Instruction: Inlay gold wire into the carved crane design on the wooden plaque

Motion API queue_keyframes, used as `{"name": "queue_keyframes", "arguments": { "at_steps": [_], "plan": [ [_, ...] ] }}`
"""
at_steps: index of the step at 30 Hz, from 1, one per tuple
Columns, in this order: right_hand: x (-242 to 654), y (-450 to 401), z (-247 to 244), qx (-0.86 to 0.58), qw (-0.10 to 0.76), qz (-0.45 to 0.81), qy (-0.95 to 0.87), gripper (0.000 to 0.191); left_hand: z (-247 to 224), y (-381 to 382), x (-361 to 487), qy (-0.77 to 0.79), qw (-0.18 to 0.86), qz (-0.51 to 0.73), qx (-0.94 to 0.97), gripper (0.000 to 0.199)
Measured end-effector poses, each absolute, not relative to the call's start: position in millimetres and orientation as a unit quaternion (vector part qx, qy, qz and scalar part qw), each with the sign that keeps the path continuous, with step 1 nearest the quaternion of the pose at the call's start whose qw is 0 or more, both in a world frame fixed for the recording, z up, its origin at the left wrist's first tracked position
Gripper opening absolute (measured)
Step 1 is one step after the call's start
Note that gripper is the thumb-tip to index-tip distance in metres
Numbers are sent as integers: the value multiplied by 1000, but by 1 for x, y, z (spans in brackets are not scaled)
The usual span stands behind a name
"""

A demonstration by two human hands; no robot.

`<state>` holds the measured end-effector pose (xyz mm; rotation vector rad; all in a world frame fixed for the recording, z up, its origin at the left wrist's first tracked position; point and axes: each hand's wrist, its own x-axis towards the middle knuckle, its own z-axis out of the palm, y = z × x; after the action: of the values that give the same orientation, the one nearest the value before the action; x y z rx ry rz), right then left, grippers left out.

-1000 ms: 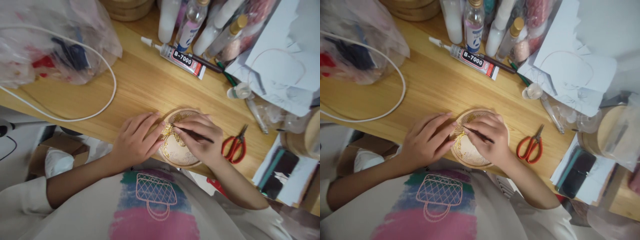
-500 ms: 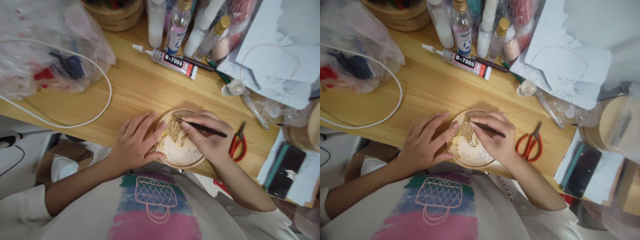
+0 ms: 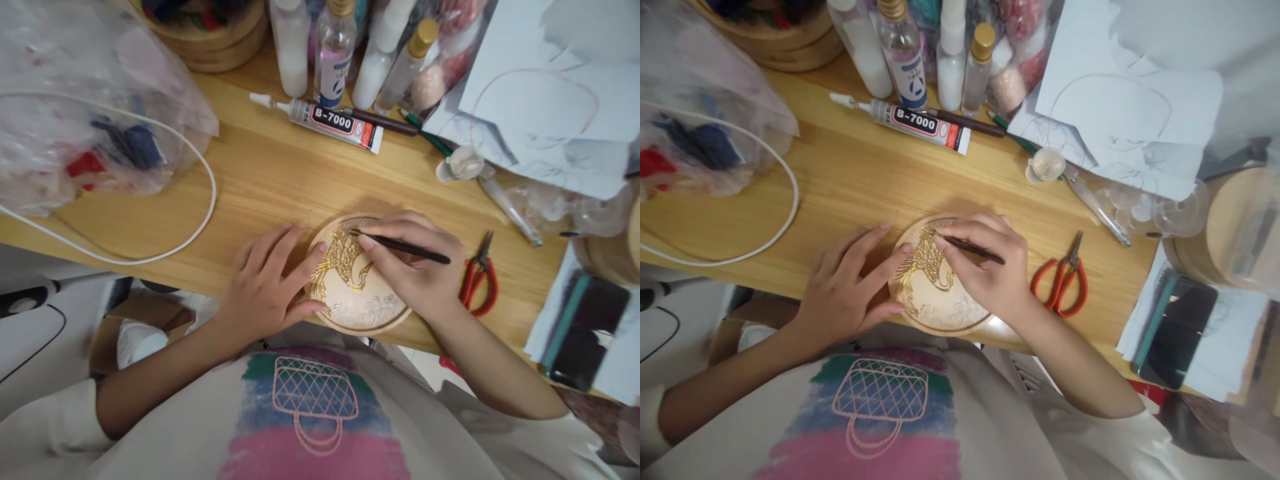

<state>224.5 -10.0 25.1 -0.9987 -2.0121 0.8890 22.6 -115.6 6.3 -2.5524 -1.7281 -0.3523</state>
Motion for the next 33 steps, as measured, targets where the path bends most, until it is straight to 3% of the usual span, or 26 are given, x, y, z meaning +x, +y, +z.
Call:
{"name": "queue_keyframes", "arguments": {
  "at_steps": [23, 33],
  "plan": [
    [225, -8, 24, -380, 361, 349, -777, 8, 6, -115, 22, -564, 29, -138, -814, 67],
    [223, -10, 17, -274, 337, 342, -833, 5, 5, -116, 23, -566, 44, -132, -813, 61]
  ]
}}
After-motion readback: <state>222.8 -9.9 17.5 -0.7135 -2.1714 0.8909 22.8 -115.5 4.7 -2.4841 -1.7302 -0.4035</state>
